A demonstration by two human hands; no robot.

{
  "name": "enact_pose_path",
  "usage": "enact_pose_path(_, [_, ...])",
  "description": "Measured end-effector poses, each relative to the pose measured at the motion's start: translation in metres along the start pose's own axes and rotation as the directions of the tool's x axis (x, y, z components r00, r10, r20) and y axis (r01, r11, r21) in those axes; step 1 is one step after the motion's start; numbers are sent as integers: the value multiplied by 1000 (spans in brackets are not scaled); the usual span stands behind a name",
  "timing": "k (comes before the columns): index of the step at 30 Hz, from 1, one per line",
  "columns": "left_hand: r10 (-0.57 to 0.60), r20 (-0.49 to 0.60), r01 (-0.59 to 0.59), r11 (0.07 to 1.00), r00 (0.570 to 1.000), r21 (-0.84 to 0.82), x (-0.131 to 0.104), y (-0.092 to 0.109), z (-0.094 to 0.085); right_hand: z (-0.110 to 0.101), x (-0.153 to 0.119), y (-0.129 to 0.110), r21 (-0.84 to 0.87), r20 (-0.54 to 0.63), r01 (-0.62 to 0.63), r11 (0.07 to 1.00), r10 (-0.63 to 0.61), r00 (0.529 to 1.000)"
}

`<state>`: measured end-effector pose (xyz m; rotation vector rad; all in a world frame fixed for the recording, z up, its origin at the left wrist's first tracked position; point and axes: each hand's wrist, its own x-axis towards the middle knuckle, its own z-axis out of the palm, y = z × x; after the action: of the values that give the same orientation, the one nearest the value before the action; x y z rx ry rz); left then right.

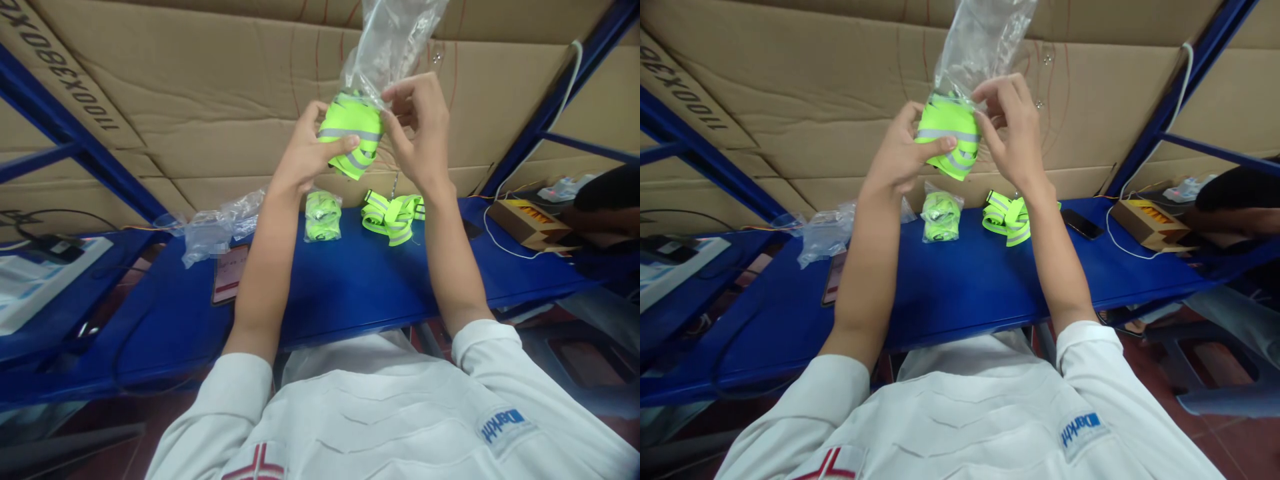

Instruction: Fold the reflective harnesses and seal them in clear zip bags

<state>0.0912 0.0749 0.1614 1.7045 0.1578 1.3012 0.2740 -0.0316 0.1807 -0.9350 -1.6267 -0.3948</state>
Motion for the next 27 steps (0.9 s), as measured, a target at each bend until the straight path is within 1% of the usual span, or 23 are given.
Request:
enact_pose_path(2, [-29, -41, 28, 999, 999, -17, 0, -2, 1, 3, -1, 2, -22, 12, 64, 998, -64, 998])
enact_pose_path(4, [-67, -119, 64, 998, 991, -27, 1, -4, 2, 7, -1, 4, -45, 37, 100, 994, -99, 994])
enact_pose_path(6, [-70, -200, 65, 997, 977, -29, 3, -5, 3, 13, -1, 6, -49, 56, 88, 995, -85, 995])
enact_pose_path(8, [-46, -256, 38, 999, 965, -37, 4, -5, 5, 18, -2, 8, -24, 69, 41, 999, -39, 997])
enact_pose_path(10, [-27, -281, 10, 998, 959, -63, 5, -6, 7, 22, -2, 10, 6, 83, -4, 1000, 4, 997])
enact_pose_path(12, [-20, -294, -9, 995, 956, -96, 4, -7, 10, 22, -2, 11, 14, 109, -21, 1000, 19, 994])
enact_pose_path(15, [-47, -295, 3, 989, 954, -147, 4, -10, 12, 16, -2, 12, 30, 163, 8, 1000, -12, 987])
enact_pose_path(18, [-58, -287, -18, 967, 956, -254, 6, -10, 11, 15, -4, 8, 99, 229, 11, 995, -33, 973])
enact_pose_path(20, [-43, -282, -49, 949, 958, -312, 7, -8, 11, 21, -5, 5, 160, 207, -26, 987, -8, 978])
enact_pose_path(22, [-21, -281, -78, 939, 959, -334, 8, -4, 14, 32, -6, 2, 244, 105, -75, 967, 51, 993])
enact_pose_path(24, [12, -304, -113, 941, 953, -318, 9, -2, 20, 44, -5, 2, 351, 12, -130, 928, 134, 991])
enact_pose_path(25, [27, -316, -127, 945, 948, -300, 9, -1, 23, 48, -5, 3, 402, -7, -160, 901, 177, 984])
enact_pose_path(27, [57, -340, -153, 952, 939, -264, 10, -3, 28, 53, -3, 3, 485, 51, -238, 841, 245, 968])
